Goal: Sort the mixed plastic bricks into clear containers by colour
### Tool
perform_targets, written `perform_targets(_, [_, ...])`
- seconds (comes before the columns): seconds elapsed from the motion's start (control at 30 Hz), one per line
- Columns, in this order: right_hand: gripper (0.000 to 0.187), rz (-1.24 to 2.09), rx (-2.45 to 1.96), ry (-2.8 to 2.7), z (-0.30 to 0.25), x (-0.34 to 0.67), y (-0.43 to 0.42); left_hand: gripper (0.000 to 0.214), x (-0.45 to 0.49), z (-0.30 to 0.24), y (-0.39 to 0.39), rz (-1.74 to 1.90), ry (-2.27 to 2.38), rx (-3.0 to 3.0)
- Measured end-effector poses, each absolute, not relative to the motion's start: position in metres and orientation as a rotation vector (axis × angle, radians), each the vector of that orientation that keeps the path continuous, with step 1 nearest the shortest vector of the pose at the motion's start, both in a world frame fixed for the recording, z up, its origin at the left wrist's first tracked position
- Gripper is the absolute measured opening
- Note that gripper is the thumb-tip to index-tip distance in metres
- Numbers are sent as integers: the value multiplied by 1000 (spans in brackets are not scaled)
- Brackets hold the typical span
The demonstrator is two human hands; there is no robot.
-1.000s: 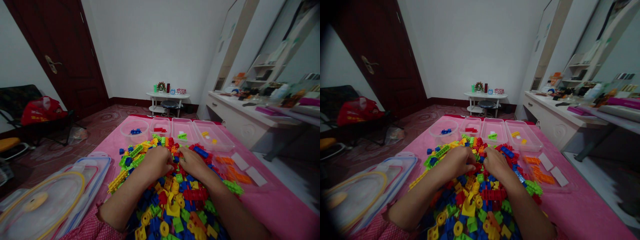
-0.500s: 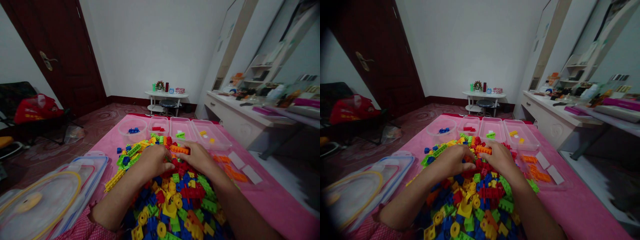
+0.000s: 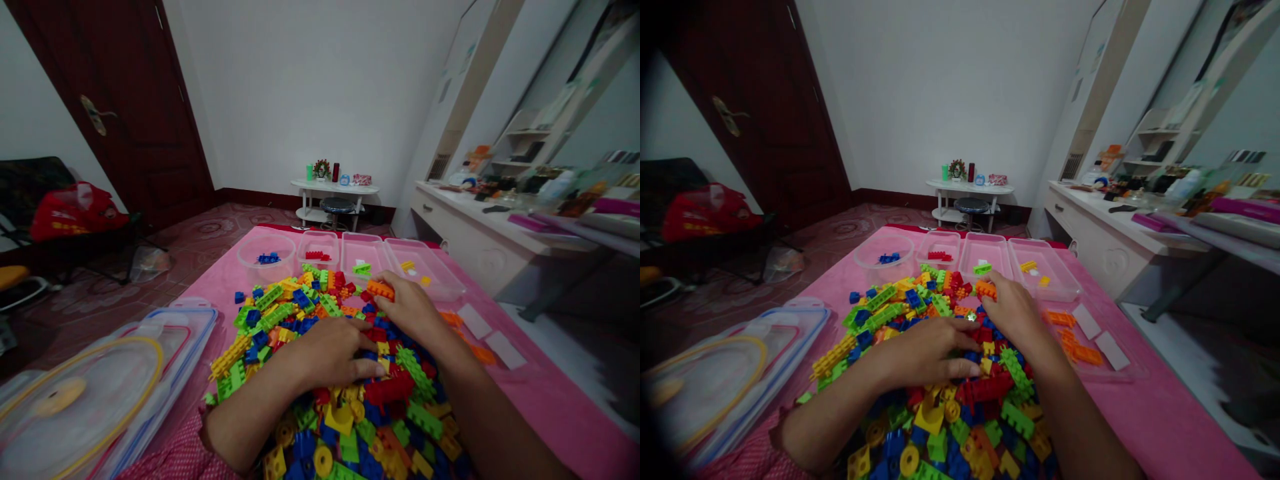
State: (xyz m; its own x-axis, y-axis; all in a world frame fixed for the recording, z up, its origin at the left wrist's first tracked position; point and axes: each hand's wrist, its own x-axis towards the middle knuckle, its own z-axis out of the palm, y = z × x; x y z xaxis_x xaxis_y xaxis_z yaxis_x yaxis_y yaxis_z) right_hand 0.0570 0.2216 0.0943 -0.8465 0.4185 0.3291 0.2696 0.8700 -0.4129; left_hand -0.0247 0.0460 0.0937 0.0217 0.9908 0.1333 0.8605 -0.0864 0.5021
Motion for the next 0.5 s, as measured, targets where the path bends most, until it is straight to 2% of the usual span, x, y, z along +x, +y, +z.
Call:
perform_targets(0.13, [31,529,-475,-2644,83,47,205,33,-48,107,40,715,1908,1936])
perform_targets(0.3, [34,590,-400,-2610,79,41,195,26,-94,99,36,838,2562,1611])
perform_targets(0.4, [29,615,-381,-2571,82,40,192,30,-115,86,33,620,2868,1378])
perform_targets(0.5, [27,627,-366,-2553,82,39,188,32,-122,78,29,343,2919,1319])
